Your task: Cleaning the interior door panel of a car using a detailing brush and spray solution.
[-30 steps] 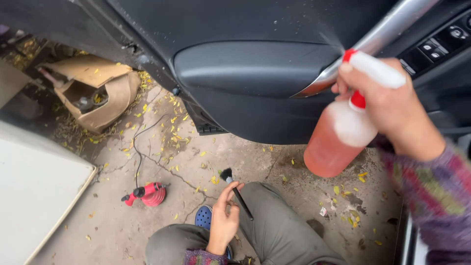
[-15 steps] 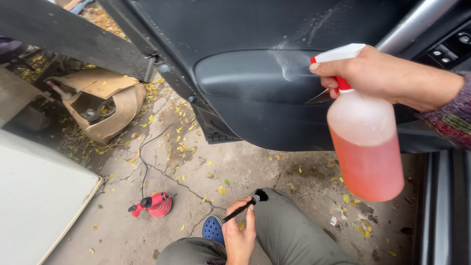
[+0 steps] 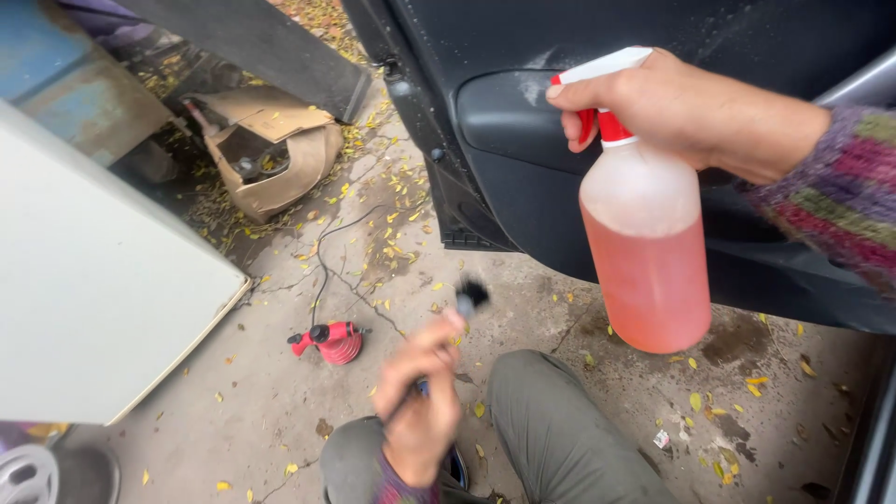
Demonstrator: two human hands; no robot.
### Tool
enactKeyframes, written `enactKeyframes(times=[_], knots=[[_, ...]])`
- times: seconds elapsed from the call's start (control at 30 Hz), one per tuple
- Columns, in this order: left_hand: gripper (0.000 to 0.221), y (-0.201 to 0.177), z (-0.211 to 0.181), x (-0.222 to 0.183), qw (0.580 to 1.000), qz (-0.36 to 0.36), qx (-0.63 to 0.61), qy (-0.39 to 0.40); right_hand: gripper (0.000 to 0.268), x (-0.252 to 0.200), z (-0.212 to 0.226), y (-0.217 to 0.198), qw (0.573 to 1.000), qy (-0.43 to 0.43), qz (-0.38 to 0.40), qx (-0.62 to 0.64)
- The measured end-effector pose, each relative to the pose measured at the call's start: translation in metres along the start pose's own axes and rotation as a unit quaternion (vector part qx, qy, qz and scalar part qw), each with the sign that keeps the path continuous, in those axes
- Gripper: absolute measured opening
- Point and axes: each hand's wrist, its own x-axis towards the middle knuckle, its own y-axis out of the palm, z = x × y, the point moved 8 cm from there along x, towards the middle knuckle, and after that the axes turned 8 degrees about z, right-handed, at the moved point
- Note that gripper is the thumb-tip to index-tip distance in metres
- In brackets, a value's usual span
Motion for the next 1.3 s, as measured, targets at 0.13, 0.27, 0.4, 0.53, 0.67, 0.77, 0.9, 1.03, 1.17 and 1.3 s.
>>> enactKeyframes(times=[0.13,0.27,0.4,0.53,0.67,0.77,0.9,1.03,1.17,1.3], knots=[[0.018,0.004,-0.041,0.134,0.989,0.028,0.1,0.104,0.033,0.017,-0.014,0.006,0.997,-0.054,0.012,0.055],[0.014,0.032,-0.012,0.219,0.986,0.097,0.091,0.101,0.035,-0.016,-0.041,-0.004,0.997,-0.075,0.019,0.02],[0.012,0.059,0.008,0.253,0.981,0.119,0.132,0.073,0.018,-0.106,-0.07,-0.007,0.973,-0.225,0.004,0.059],[0.014,0.142,-0.009,0.237,0.971,0.189,0.089,0.115,0.012,-0.17,-0.143,0.016,0.962,-0.258,-0.081,0.024],[0.012,0.088,0.009,0.252,0.962,0.25,0.055,0.093,0.022,-0.207,-0.303,0.013,0.968,-0.147,-0.175,0.103],[0.012,0.093,0.021,0.251,0.965,0.249,-0.001,0.078,0.024,-0.232,-0.385,0.032,0.968,-0.095,-0.196,0.127],[0.012,0.231,-0.028,0.24,0.914,0.35,0.024,0.205,0.019,-0.249,-0.405,0.035,0.966,-0.044,-0.254,0.023],[0.008,0.203,-0.016,0.251,0.911,0.379,0.079,0.145,0.017,-0.268,-0.46,0.035,0.959,0.008,-0.282,0.016],[0.013,0.239,-0.007,0.244,0.922,0.37,0.0,0.117,0.016,-0.265,-0.506,0.034,0.956,0.0,-0.291,0.045],[0.015,0.261,-0.029,0.232,0.91,0.376,0.049,0.169,0.016,-0.245,-0.525,0.041,0.966,-0.023,-0.247,0.071]])
